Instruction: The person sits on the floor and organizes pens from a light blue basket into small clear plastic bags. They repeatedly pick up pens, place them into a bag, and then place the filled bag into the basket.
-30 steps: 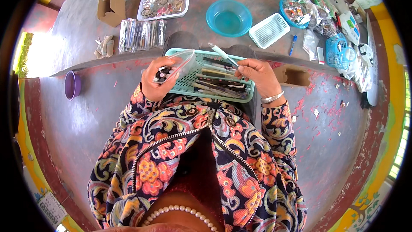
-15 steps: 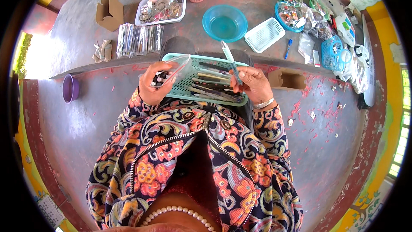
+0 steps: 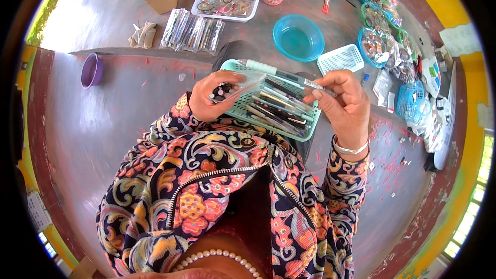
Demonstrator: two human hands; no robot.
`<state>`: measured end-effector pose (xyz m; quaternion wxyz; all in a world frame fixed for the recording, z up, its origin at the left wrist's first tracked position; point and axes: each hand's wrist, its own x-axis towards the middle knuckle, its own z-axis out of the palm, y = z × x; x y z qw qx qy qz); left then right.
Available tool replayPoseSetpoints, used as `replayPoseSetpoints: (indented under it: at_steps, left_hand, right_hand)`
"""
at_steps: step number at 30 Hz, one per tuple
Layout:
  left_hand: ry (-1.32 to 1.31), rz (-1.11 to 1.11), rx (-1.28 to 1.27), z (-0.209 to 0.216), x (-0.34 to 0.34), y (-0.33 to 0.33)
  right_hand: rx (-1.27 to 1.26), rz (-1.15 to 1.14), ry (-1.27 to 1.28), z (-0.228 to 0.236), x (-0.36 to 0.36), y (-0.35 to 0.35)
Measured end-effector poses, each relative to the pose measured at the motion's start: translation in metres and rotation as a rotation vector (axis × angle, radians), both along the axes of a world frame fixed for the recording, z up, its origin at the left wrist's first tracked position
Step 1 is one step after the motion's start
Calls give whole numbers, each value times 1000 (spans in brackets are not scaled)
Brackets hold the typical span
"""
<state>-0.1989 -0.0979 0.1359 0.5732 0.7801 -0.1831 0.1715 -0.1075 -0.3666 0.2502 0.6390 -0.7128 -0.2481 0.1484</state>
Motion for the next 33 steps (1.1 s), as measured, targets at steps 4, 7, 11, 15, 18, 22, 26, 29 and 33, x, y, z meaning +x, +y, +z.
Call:
replayPoseSetpoints:
  at_steps: [4,7,11,15,18,22,26,29,33]
  left_hand:
    - [66,2,40,8,-2,2]
    - [75,11,36,8,-3,3]
    - [64,18,67,9,-4,4]
    - [104,6,42,8,-5,4]
    - [47,25,33,11,-4,2]
    - [73,27,53,11,-5,1]
    - [95,29,27,11,-5,-1]
    - [60,40,19,10,-4,-2]
    - [50,33,18,11,-4,-2]
  right_hand:
    - [-138,14,-232,18,2,16]
    - [-221,23,-373,26,2,27]
    - [-304,84,-505,35,0,44]
    - [-257,56,-618,49,1,47]
    - [-310,86,-666,54,0,51]
    - [-352,268,-780,44,3,64]
    - [-384,414,-833,37,2,75]
    - [-433,501,-903,28,3,81]
    - [-472,540,-843,11,1,90]
